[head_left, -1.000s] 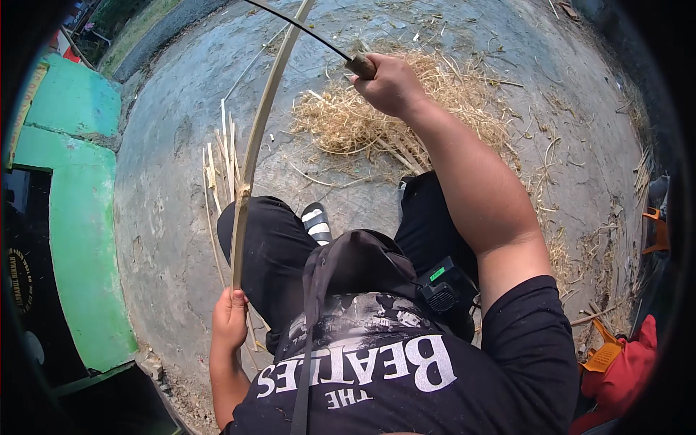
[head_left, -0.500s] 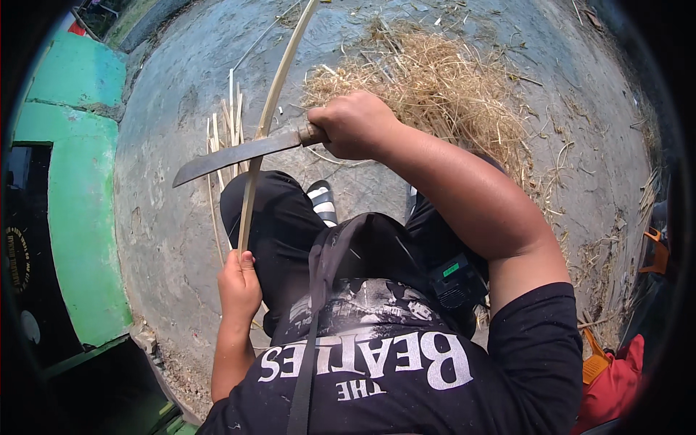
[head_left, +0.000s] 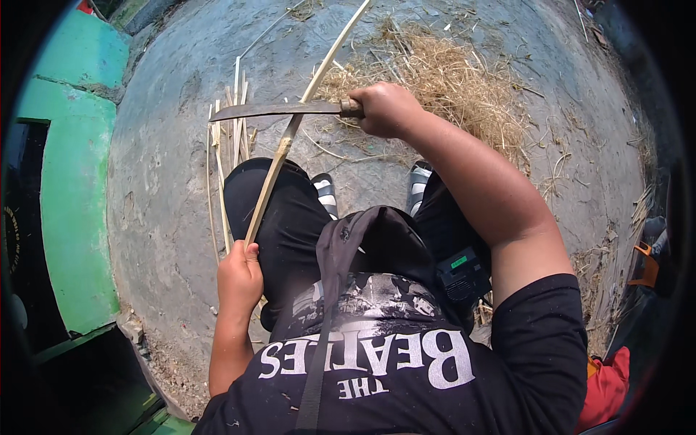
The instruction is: The person shapes and shaves a bamboo strip by scraping it with a machete.
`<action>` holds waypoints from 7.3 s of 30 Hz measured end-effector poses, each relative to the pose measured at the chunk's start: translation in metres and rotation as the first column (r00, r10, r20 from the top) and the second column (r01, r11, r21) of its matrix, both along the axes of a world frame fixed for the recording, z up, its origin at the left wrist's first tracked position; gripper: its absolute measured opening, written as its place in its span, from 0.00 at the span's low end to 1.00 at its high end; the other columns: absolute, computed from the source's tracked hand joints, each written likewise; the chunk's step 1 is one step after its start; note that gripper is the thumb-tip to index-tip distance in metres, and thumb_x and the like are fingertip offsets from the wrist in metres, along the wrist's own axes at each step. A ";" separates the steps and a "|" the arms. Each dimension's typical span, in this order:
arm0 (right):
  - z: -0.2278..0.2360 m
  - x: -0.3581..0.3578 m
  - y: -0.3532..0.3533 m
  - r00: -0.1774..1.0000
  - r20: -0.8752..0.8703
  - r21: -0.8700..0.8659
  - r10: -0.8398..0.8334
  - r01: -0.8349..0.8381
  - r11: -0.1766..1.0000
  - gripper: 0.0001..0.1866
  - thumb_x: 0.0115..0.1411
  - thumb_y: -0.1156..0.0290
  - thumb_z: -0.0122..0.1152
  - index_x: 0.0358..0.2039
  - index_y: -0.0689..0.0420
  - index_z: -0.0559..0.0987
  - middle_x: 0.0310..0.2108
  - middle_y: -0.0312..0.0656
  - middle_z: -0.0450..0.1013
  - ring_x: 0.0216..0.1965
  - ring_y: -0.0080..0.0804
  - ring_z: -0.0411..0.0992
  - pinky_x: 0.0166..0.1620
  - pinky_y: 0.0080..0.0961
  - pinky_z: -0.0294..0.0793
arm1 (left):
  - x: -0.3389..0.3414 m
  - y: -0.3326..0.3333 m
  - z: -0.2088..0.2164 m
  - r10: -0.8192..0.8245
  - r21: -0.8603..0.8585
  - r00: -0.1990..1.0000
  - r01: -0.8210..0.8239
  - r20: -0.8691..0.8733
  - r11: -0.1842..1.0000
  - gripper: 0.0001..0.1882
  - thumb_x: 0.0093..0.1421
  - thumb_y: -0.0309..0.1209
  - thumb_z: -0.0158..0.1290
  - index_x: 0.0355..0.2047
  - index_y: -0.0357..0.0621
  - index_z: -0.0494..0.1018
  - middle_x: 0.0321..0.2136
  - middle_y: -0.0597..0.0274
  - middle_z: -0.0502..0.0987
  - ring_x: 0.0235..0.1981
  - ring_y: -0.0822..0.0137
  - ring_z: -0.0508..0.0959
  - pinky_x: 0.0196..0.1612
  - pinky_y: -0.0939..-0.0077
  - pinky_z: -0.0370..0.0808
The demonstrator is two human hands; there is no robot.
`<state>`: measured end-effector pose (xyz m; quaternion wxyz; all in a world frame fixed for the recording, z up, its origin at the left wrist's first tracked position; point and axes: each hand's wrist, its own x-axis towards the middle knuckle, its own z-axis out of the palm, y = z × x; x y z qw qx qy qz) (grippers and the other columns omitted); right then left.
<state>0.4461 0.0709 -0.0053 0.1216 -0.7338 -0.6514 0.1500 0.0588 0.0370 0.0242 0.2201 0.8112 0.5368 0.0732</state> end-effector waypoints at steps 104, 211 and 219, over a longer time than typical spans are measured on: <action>0.021 0.006 -0.018 0.997 0.081 0.008 0.008 -0.009 1.000 0.13 0.54 0.63 0.65 0.39 0.53 0.81 0.35 0.47 0.81 0.40 0.47 0.81 0.44 0.43 0.81 | -0.030 -0.021 -0.002 0.000 -0.038 0.997 -0.004 -0.081 0.999 0.15 0.73 0.36 0.48 0.32 0.38 0.70 0.20 0.41 0.74 0.25 0.34 0.75 0.27 0.48 0.67; -0.001 -0.014 -0.012 0.991 0.028 -0.011 0.127 -0.127 0.992 0.11 0.57 0.70 0.60 0.41 0.49 0.84 0.37 0.46 0.82 0.41 0.47 0.81 0.45 0.42 0.81 | -0.070 -0.045 -0.022 0.040 0.152 0.976 -0.007 -0.214 0.988 0.11 0.72 0.36 0.48 0.36 0.41 0.71 0.24 0.41 0.77 0.27 0.34 0.77 0.28 0.43 0.69; -0.004 0.011 -0.001 0.982 -0.113 -0.043 -0.152 0.148 0.988 0.11 0.59 0.67 0.61 0.42 0.50 0.83 0.38 0.48 0.81 0.42 0.49 0.81 0.47 0.44 0.80 | -0.070 -0.047 -0.035 0.077 0.221 0.977 -0.031 -0.199 0.975 0.11 0.70 0.37 0.50 0.38 0.41 0.73 0.26 0.40 0.78 0.28 0.33 0.78 0.29 0.42 0.70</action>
